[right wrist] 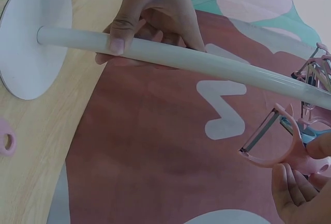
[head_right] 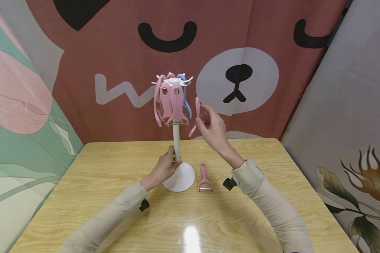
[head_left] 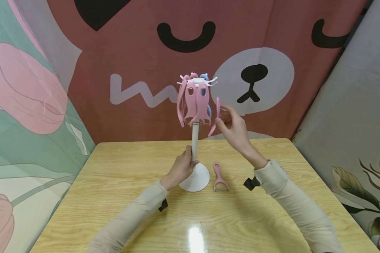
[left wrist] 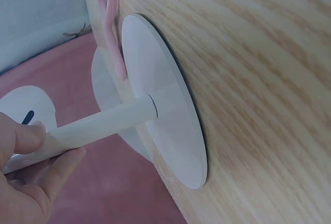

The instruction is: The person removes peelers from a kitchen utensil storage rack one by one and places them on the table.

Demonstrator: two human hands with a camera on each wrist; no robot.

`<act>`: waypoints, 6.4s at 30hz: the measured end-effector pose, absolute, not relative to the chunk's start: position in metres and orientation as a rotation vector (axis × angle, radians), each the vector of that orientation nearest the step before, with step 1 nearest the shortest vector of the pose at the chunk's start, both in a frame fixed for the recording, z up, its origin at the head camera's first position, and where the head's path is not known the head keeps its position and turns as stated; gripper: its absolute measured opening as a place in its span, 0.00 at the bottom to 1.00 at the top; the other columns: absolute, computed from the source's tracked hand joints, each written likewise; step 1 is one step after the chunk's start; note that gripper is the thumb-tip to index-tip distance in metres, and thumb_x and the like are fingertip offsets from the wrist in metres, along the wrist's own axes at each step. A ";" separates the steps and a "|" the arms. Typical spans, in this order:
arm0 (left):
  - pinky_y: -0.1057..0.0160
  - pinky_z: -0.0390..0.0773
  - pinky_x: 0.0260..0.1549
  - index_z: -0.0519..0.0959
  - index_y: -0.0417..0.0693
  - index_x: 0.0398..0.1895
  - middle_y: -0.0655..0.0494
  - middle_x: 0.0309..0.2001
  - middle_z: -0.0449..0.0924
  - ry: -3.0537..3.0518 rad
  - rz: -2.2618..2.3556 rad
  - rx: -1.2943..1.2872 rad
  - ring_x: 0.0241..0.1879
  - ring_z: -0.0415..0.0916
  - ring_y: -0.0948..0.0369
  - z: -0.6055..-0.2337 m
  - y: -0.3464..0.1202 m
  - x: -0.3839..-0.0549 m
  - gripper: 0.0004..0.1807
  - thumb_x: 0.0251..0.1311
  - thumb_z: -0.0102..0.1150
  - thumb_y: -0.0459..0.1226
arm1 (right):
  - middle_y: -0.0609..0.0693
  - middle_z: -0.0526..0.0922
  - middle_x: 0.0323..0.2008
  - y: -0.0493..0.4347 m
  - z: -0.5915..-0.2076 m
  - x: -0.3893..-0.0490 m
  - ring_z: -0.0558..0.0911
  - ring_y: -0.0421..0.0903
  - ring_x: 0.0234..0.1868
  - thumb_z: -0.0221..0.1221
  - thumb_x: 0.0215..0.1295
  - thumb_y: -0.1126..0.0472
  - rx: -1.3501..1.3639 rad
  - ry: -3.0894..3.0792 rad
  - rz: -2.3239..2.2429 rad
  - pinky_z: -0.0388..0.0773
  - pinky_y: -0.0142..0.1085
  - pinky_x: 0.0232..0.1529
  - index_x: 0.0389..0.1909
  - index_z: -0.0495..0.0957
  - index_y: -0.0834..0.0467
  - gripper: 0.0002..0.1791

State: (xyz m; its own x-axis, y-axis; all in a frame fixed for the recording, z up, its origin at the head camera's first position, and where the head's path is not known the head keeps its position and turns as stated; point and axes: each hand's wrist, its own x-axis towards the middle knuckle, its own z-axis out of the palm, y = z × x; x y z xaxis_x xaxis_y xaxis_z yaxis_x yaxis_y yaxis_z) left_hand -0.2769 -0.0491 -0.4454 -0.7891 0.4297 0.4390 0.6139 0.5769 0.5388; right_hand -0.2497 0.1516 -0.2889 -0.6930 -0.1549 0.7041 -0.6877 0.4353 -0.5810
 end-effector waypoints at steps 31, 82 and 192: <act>0.55 0.81 0.30 0.62 0.35 0.54 0.44 0.36 0.74 -2.558 -1.009 -0.852 0.36 0.80 0.48 -0.446 -0.048 -0.277 0.20 0.67 0.60 0.31 | 0.58 0.82 0.41 0.174 -0.328 -0.280 0.82 0.50 0.39 0.61 0.68 0.66 0.645 -2.194 1.222 0.76 0.25 0.40 0.62 0.73 0.66 0.22; 0.56 0.81 0.30 0.62 0.35 0.54 0.44 0.37 0.75 -2.565 -1.014 -0.851 0.37 0.80 0.49 -0.446 -0.049 -0.277 0.20 0.67 0.59 0.32 | 0.56 0.81 0.36 0.188 -0.343 -0.279 0.81 0.48 0.35 0.64 0.63 0.68 0.567 -2.395 1.096 0.78 0.31 0.36 0.54 0.75 0.68 0.19; 0.57 0.80 0.29 0.61 0.34 0.54 0.45 0.36 0.73 -2.573 -1.018 -0.862 0.35 0.80 0.50 -0.448 -0.049 -0.277 0.20 0.68 0.58 0.33 | 0.51 0.82 0.31 0.204 -0.392 -0.270 0.81 0.46 0.31 0.63 0.60 0.62 0.471 -2.820 0.910 0.76 0.42 0.31 0.51 0.71 0.67 0.21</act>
State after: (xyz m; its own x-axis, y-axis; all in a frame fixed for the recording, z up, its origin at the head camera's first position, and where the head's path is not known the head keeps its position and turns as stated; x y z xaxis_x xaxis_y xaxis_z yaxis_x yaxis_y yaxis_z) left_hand -0.2767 -0.0488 -0.4482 -0.7963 0.4359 0.4194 0.6049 0.5826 0.5429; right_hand -0.2704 0.2044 -0.3916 -0.9409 -0.2511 0.2272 -0.3365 0.7680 -0.5449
